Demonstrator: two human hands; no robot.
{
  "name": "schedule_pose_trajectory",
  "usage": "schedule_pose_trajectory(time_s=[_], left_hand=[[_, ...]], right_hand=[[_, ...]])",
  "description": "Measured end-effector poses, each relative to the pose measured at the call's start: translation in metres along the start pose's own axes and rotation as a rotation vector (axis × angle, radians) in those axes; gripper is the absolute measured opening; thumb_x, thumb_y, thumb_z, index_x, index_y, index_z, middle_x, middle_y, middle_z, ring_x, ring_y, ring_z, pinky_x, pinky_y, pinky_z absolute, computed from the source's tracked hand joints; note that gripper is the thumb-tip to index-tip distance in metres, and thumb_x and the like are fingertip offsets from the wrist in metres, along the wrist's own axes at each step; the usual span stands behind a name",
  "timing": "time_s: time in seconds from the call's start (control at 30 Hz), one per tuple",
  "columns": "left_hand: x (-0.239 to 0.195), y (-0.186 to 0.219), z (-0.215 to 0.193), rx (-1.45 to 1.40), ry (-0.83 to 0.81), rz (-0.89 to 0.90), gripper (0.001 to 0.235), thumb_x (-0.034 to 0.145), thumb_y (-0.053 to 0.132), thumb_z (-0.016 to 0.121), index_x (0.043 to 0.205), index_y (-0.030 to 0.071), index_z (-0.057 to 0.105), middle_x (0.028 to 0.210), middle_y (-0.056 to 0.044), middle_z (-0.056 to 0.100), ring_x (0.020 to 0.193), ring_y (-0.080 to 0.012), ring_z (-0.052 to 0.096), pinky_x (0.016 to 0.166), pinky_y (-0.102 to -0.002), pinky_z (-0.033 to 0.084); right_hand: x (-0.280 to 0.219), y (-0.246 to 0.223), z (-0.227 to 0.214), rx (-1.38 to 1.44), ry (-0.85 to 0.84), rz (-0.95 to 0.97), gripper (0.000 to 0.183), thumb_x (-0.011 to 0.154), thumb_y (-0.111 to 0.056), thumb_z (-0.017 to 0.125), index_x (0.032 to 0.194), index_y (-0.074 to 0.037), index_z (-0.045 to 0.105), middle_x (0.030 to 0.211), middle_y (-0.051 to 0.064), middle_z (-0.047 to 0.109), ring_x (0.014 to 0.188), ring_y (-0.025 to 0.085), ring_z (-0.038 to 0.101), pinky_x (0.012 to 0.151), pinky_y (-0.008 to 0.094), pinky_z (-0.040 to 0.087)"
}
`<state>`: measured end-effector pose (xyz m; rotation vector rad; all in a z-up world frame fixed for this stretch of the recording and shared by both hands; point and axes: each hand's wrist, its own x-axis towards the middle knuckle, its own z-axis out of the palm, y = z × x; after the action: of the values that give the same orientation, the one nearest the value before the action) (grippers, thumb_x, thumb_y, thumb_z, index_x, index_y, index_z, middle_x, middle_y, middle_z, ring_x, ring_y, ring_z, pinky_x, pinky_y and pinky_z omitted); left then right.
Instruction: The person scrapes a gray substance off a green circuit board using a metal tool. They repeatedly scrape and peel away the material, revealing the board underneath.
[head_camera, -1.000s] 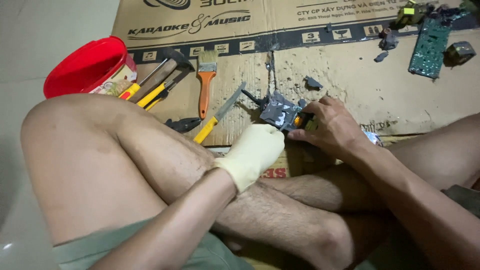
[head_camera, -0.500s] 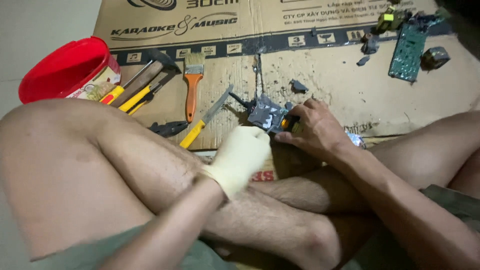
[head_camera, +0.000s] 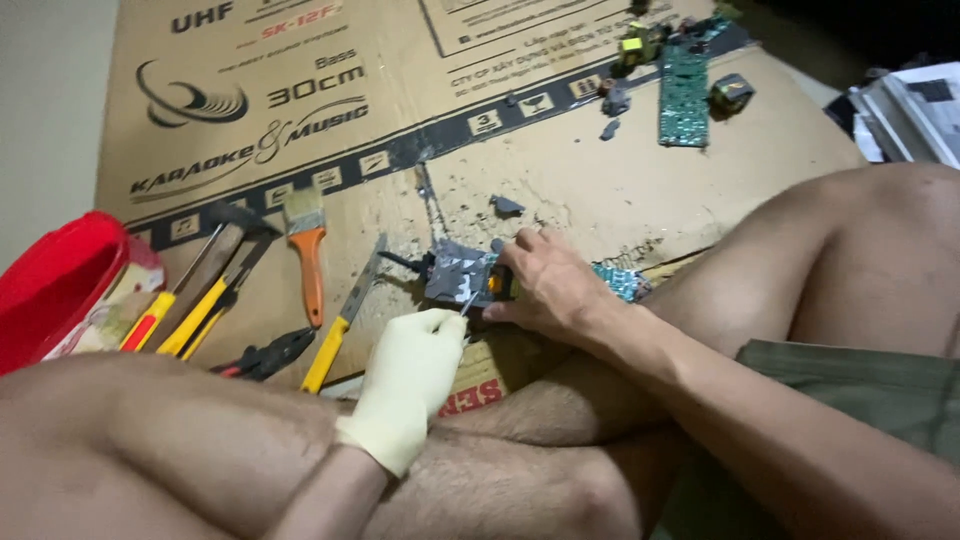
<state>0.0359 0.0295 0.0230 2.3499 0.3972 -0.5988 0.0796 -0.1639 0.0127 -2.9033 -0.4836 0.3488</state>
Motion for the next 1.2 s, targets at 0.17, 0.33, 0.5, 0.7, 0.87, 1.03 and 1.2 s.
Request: schedule_pose_trajectory(time_s=[0.17,0.33,0.5,0.7,0.87,1.03,1.2], left_hand=[[-0.046,0.037,-0.015,0.246,0.111,0.123,0.029,0.096,0.031,0.043,0.085,0.018,0.067,0.081,-0.010,0.070,0.080,-0.0342,0.062,0.071,-0.049,0.046],[-0.045,0.027,-0.010,0.445,0.176,0.212,0.034,0.096,0.038,0.049,0.120,0.029,0.070,0.100,-0.012,0.077,0.103,-0.0345,0.073,0.091,-0.049,0.058],[-0.041,0.022,-0.011,0.339,0.117,0.230,0.037,0.096,0.036,0.045,0.114,0.019,0.072,0.101,-0.020,0.076,0.104,-0.0427,0.071,0.093,-0.057,0.055],[-0.035,0.015,-0.060,0.343,0.012,0.265,0.044,0.092,0.042,0.041,0.119,0.026,0.072,0.128,-0.007,0.071,0.125,-0.0361,0.061,0.110,-0.051,0.045],[-0.031,0.002,-0.067,0.215,0.069,0.212,0.046,0.090,0.045,0.042,0.124,0.032,0.070,0.130,0.000,0.070,0.127,-0.0305,0.061,0.112,-0.047,0.044],[-0.033,0.006,-0.058,0.138,0.040,0.266,0.050,0.092,0.047,0.040,0.131,0.030,0.066,0.136,-0.001,0.067,0.132,-0.0275,0.057,0.114,-0.044,0.042],[-0.028,0.004,-0.060,0.173,0.036,0.227,0.054,0.092,0.051,0.041,0.136,0.029,0.063,0.138,0.002,0.065,0.133,-0.0232,0.057,0.115,-0.042,0.040]], right_hand=[[0.012,0.014,0.028,0.094,0.065,-0.057,0.088,0.079,-0.072,0.074,0.134,-0.006,0.053,0.130,0.022,0.053,0.117,0.032,0.052,0.102,0.051,0.044],[-0.001,0.002,0.003,0.100,0.090,-0.004,0.069,0.079,-0.068,0.076,0.117,-0.012,0.063,0.107,0.010,0.057,0.105,0.027,0.058,0.089,0.038,0.051],[0.008,0.018,0.029,0.207,0.316,-0.216,0.062,0.079,-0.060,0.077,0.110,-0.007,0.065,0.102,0.020,0.054,0.102,0.042,0.056,0.089,0.051,0.050],[0.000,-0.004,0.013,0.213,0.253,-0.055,0.066,0.087,-0.064,0.065,0.130,-0.014,0.061,0.110,0.018,0.060,0.111,0.040,0.059,0.097,0.055,0.047],[0.009,-0.006,0.009,0.195,0.173,-0.040,0.067,0.082,-0.070,0.068,0.123,-0.017,0.067,0.106,0.015,0.063,0.106,0.036,0.064,0.089,0.051,0.054],[0.016,-0.002,0.016,0.263,0.182,-0.041,0.057,0.088,-0.059,0.066,0.118,-0.011,0.067,0.102,0.018,0.064,0.103,0.040,0.065,0.086,0.054,0.054],[0.016,-0.021,0.005,-0.355,0.109,-0.120,0.049,0.099,-0.053,0.045,0.116,-0.010,0.064,0.095,0.011,0.067,0.094,0.024,0.070,0.083,0.037,0.057]])
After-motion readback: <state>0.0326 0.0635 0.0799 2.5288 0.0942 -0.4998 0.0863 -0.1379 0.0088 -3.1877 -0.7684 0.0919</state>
